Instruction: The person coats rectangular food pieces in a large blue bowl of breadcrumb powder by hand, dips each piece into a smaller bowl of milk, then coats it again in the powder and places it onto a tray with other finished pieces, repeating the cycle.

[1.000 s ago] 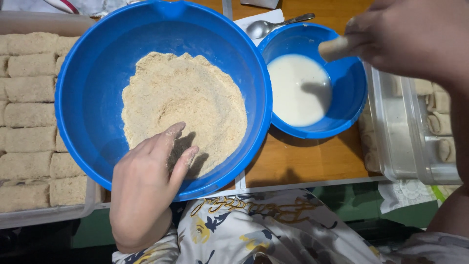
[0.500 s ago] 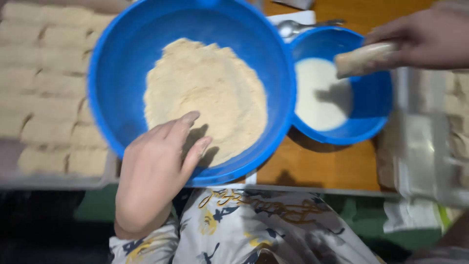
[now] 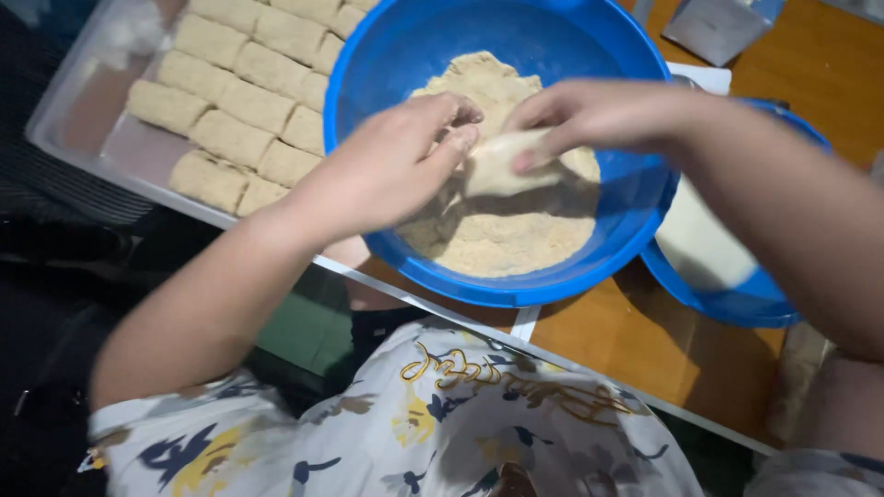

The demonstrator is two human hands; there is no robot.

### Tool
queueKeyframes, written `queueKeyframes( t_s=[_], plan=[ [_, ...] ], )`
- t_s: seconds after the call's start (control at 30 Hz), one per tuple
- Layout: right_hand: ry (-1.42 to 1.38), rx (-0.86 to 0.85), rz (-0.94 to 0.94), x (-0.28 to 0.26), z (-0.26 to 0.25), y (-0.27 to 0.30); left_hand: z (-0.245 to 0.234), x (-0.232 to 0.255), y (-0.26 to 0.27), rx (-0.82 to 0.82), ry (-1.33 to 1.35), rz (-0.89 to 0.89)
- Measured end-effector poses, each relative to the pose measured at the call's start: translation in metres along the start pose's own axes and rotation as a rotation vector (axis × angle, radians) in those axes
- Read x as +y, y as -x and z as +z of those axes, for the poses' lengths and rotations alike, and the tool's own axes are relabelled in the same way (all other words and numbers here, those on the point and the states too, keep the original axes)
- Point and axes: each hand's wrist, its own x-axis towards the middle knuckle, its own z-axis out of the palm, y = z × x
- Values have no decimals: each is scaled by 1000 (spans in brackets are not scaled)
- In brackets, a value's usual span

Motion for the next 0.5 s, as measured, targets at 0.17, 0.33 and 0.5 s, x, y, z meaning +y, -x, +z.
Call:
queueKeyframes(
  t_s=[0.17, 0.33, 0.5],
  plan=[
    [46, -40, 178, 17, 25, -42, 23, -51, -18, -247, 357, -398],
    [461, 60, 266, 9, 22, -35, 30, -76, -37, -375, 589, -646],
    [200, 372, 292, 53, -1, -40, 35, -81, -69, -457, 562, -769]
  ],
)
